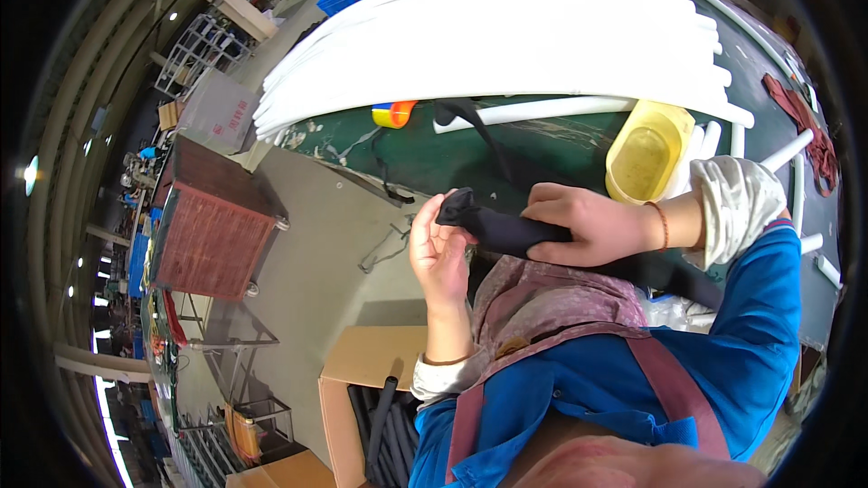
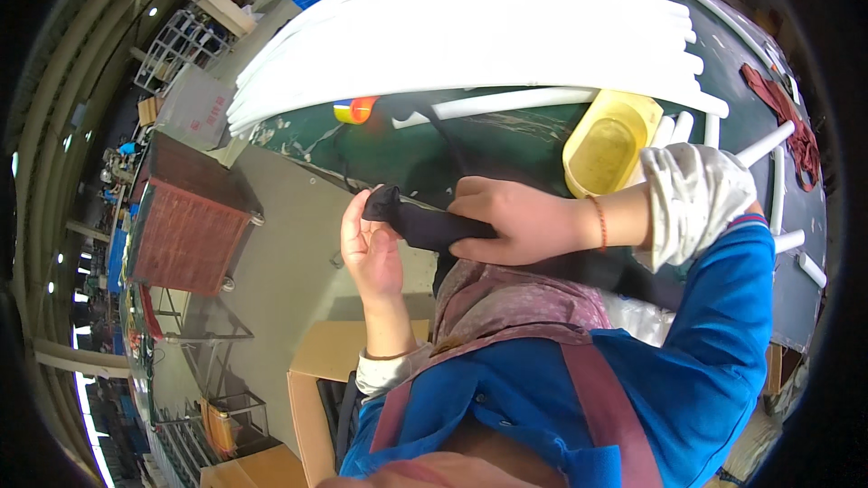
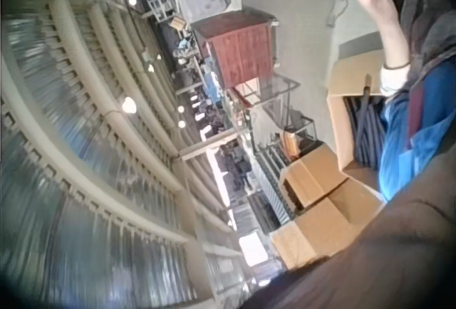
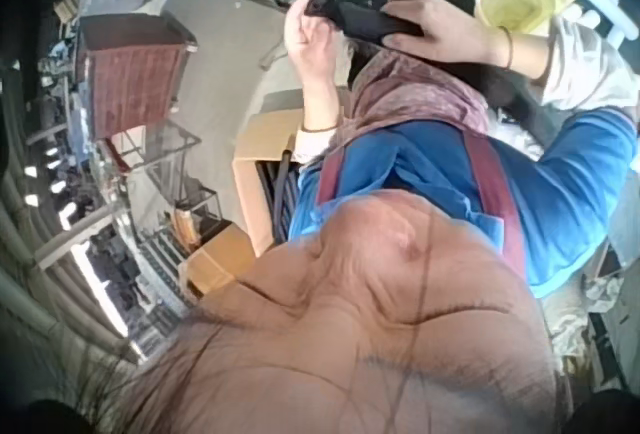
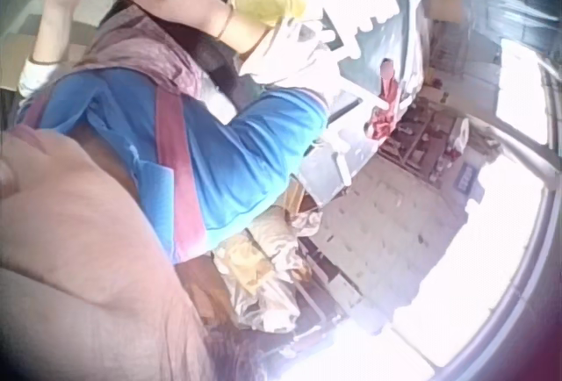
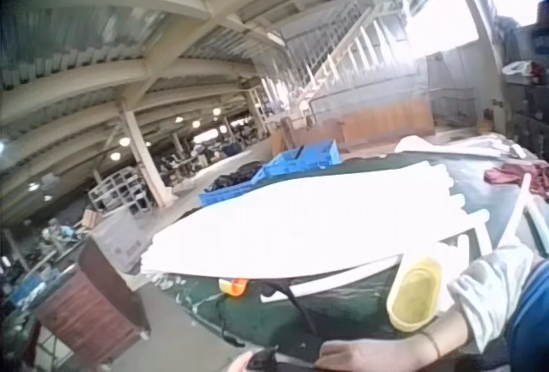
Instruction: The person repeatedly inserts white foam rods into black fabric sleeves, ties the sleeve ends with string, and places the finished units into a cardboard box. The process is repeated multiple times in a factory setting.
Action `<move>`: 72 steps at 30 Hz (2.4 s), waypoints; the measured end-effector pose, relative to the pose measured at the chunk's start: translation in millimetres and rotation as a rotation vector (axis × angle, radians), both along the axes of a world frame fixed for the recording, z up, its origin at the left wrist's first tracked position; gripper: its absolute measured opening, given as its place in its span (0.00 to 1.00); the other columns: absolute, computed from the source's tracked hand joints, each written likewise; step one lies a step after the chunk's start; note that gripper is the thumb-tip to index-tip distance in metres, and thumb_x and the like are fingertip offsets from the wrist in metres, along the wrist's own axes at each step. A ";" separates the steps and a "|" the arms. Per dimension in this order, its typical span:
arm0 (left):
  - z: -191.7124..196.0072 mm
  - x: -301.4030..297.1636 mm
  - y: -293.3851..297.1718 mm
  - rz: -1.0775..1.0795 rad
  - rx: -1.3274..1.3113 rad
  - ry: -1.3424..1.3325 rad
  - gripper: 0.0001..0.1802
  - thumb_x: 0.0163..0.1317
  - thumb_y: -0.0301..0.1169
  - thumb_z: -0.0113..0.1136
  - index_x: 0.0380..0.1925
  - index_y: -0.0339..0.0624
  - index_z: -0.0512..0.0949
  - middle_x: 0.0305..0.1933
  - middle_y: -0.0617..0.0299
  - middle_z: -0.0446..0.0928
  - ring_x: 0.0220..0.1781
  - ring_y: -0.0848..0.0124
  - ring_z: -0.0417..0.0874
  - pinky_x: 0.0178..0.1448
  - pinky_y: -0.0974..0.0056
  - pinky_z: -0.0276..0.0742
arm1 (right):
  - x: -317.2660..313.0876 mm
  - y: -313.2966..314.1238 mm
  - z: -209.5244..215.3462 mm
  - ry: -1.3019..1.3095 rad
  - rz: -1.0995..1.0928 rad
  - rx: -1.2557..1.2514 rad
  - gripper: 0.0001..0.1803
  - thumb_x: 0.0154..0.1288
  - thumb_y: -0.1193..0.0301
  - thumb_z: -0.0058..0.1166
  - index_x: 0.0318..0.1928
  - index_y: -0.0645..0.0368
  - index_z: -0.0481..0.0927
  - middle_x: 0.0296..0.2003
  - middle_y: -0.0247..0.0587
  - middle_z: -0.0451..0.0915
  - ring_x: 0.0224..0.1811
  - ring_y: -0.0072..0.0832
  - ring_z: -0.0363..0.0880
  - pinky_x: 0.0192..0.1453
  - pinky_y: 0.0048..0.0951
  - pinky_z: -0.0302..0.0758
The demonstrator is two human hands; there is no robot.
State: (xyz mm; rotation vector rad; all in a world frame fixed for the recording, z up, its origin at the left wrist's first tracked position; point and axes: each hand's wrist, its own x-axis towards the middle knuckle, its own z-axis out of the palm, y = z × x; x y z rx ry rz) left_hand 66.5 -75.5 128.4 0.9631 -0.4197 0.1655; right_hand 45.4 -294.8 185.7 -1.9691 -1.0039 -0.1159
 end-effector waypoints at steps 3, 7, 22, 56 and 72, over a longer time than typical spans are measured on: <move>-10.4 -4.5 34.2 0.096 0.024 0.130 0.18 0.62 0.23 0.56 0.53 0.34 0.69 0.53 0.55 0.75 0.52 0.70 0.77 0.52 0.69 0.74 | 9.9 37.7 -11.5 0.144 0.022 -0.010 0.18 0.58 0.66 0.58 0.39 0.71 0.76 0.30 0.47 0.71 0.32 0.36 0.71 0.34 0.33 0.68; -33.8 -7.7 57.8 0.254 -0.014 0.246 0.16 0.59 0.20 0.59 0.48 0.36 0.72 0.37 0.65 0.77 0.33 0.82 0.76 0.37 0.77 0.72 | 1.9 78.8 -53.2 0.251 0.022 0.147 0.20 0.59 0.63 0.59 0.42 0.69 0.76 0.31 0.42 0.71 0.34 0.31 0.72 0.35 0.28 0.69; -77.6 -31.6 41.1 0.015 0.180 0.403 0.10 0.64 0.21 0.49 0.43 0.33 0.77 0.40 0.61 0.80 0.41 0.73 0.80 0.49 0.70 0.75 | -3.6 100.9 -96.9 0.879 0.026 0.530 0.22 0.73 0.62 0.42 0.61 0.60 0.67 0.48 0.34 0.74 0.49 0.17 0.70 0.53 0.20 0.68; -81.3 -122.7 57.9 -0.078 0.455 0.568 0.19 0.52 0.13 0.56 0.45 0.33 0.74 0.41 0.63 0.77 0.41 0.75 0.76 0.51 0.69 0.69 | -34.9 110.6 -162.3 0.417 0.027 0.236 0.13 0.49 0.74 0.55 0.37 0.61 0.72 0.28 0.48 0.76 0.31 0.42 0.77 0.34 0.37 0.71; -82.6 -85.3 45.8 0.319 1.083 -0.557 0.14 0.37 0.16 0.62 0.27 0.40 0.74 0.29 0.55 0.76 0.36 0.54 0.77 0.46 0.54 0.75 | -23.3 50.9 -164.0 1.048 0.565 0.466 0.16 0.51 0.84 0.50 0.43 0.60 0.73 0.29 0.29 0.74 0.30 0.19 0.73 0.33 0.23 0.70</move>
